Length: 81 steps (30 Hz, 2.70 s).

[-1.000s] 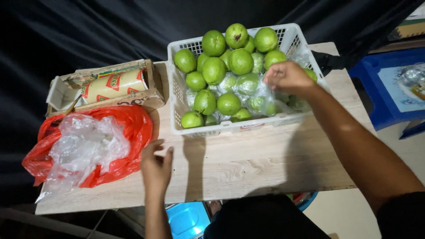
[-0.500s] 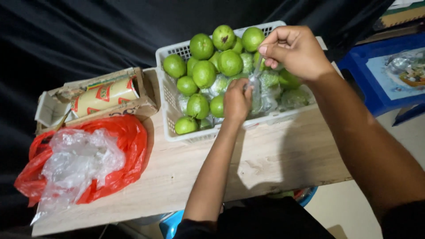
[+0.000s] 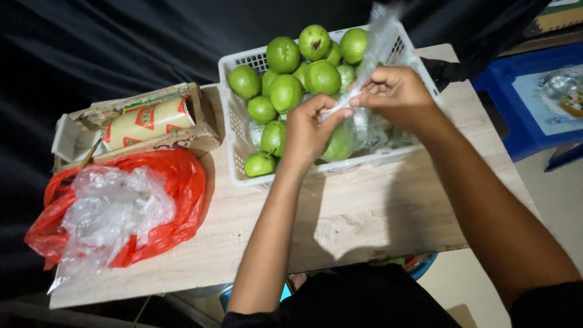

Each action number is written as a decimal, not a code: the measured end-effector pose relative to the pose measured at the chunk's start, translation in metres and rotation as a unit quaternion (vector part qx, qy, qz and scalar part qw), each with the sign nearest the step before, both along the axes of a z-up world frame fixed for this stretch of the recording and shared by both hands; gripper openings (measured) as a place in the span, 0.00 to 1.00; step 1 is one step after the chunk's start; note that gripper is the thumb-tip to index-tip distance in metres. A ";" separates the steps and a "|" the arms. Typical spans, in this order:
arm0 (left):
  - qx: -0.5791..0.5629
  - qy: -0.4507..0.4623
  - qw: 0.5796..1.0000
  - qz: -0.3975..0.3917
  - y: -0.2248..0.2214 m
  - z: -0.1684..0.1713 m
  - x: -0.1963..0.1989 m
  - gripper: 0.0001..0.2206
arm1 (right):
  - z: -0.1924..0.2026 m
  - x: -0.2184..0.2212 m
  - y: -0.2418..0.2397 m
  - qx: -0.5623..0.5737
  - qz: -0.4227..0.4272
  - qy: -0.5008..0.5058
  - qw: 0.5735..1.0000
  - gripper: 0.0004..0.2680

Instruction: Picking up guavas from a crate and placing them into individual plastic bags for packaging.

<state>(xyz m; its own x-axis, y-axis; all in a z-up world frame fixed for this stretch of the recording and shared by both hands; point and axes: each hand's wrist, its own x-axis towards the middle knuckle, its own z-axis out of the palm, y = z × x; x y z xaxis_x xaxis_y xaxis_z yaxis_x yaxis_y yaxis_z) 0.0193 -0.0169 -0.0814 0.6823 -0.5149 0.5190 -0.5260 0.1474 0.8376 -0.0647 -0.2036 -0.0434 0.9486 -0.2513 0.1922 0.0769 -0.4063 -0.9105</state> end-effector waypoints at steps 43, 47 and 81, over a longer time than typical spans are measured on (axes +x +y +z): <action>-0.203 0.265 0.909 -0.249 0.082 0.026 0.025 0.13 | 0.010 -0.012 0.028 0.432 0.040 -0.100 0.896 0.02; 0.213 0.145 0.964 -0.069 0.086 0.062 -0.001 0.12 | 0.017 -0.011 0.052 0.366 0.047 -0.092 0.925 0.04; 0.080 0.174 0.980 0.057 0.036 0.024 -0.032 0.13 | -0.014 -0.047 0.109 -0.129 0.016 -0.224 0.966 0.12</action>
<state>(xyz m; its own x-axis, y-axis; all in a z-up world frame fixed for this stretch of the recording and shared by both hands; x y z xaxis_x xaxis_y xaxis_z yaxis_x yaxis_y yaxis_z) -0.0123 0.0195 -0.0573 0.8619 -0.4801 0.1631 -0.2095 -0.0442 0.9768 -0.1118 -0.0942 -0.0573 0.7619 -0.1115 0.6380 0.4569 -0.6056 -0.6515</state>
